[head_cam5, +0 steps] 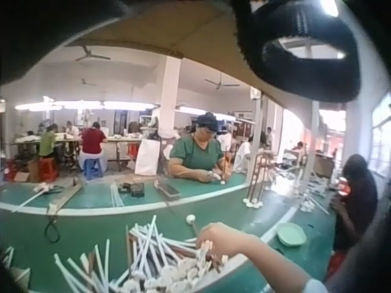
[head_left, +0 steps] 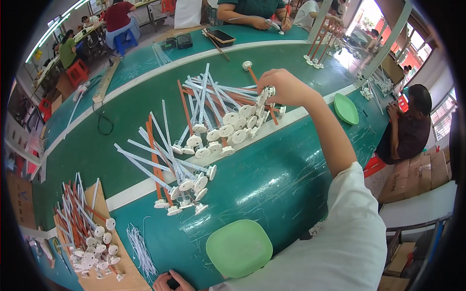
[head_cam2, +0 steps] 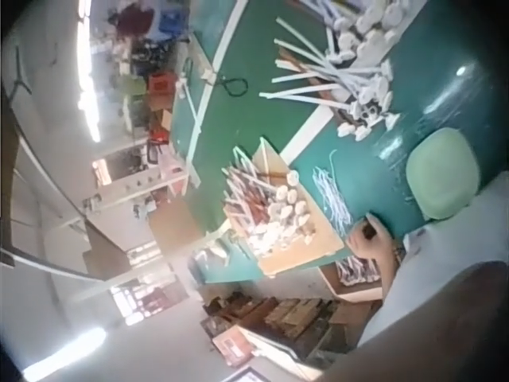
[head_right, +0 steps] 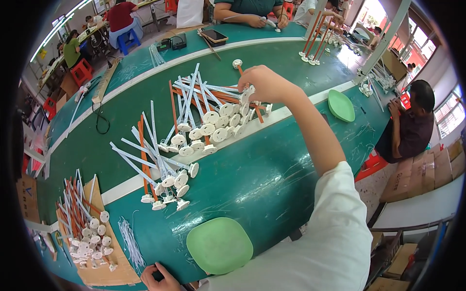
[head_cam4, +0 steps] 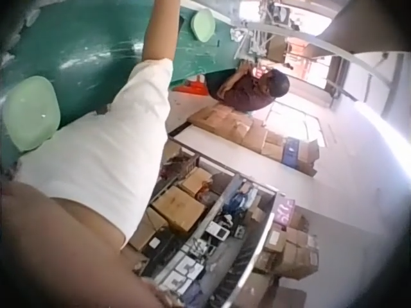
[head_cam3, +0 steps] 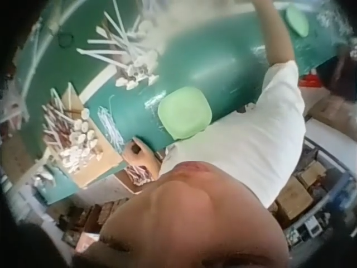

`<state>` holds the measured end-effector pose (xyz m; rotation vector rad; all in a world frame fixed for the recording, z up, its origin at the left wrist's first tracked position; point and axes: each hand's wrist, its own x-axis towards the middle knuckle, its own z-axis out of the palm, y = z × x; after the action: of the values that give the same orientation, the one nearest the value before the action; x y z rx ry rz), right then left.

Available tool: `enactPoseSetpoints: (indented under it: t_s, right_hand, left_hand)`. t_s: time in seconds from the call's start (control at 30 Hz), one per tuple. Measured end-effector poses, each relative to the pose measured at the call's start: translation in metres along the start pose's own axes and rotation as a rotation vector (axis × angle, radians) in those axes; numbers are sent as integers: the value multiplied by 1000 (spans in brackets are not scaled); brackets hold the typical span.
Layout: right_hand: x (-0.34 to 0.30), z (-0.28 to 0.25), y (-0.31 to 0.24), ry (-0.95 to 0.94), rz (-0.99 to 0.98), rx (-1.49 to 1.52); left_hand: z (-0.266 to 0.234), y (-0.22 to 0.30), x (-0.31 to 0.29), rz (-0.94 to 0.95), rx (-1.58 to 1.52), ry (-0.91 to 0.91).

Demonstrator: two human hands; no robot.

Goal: Assembling LED light strips onto circular plastic bases.

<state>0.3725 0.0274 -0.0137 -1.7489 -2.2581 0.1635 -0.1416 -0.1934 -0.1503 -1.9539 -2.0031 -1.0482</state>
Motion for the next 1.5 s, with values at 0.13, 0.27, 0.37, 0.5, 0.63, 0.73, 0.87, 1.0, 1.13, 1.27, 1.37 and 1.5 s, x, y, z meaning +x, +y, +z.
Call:
enactPoseSetpoints:
  t_s: [0.13, 0.27, 0.37, 0.5, 0.63, 0.73, 0.87, 1.0, 1.13, 1.27, 1.37, 1.5]
  right_hand:
    - [27, 1, 24, -188, -23, -28]
    - [39, 9, 30, -313, -43, -59]
    - [41, 9, 33, -334, -56, -46]
    - [47, 11, 38, -359, -54, -5]
    - [41, 7, 35, -308, -99, 5]
    - [30, 5, 23, -220, -41, 83]
    - [-7, 2, 5, 26, -132, 71]
    - [-45, -9, -40, 188, -177, 157]
    - [-73, -23, -72, 263, -226, 273]
    - [-80, -12, -135, 401, -394, 321]
    - [-87, -8, -181, 534, -594, 316]
    - [-100, -6, -216, 707, -767, 195]
  left_hand:
    - [0, -1, 0, 21, 6, 32]
    - [-1, 0, 1, 4, -4, 17]
    - [-2, 2, 2, 7, 2, 19]
    - [-1, 2, 2, 14, 6, 21]
    - [-1, 2, 2, 2, 22, 3]
    - [-2, 1, 1, -17, 11, -5]
    - [-2, 5, 4, -14, 6, -1]
    - [-2, 2, 3, -11, 23, -7]
    - [-2, -1, 2, 46, -1, 7]
    - [-42, 31, 37, 224, -329, -36]
    - [-57, 70, 77, 252, -883, -270]
    - [-26, 138, 133, 57, -1570, -748]
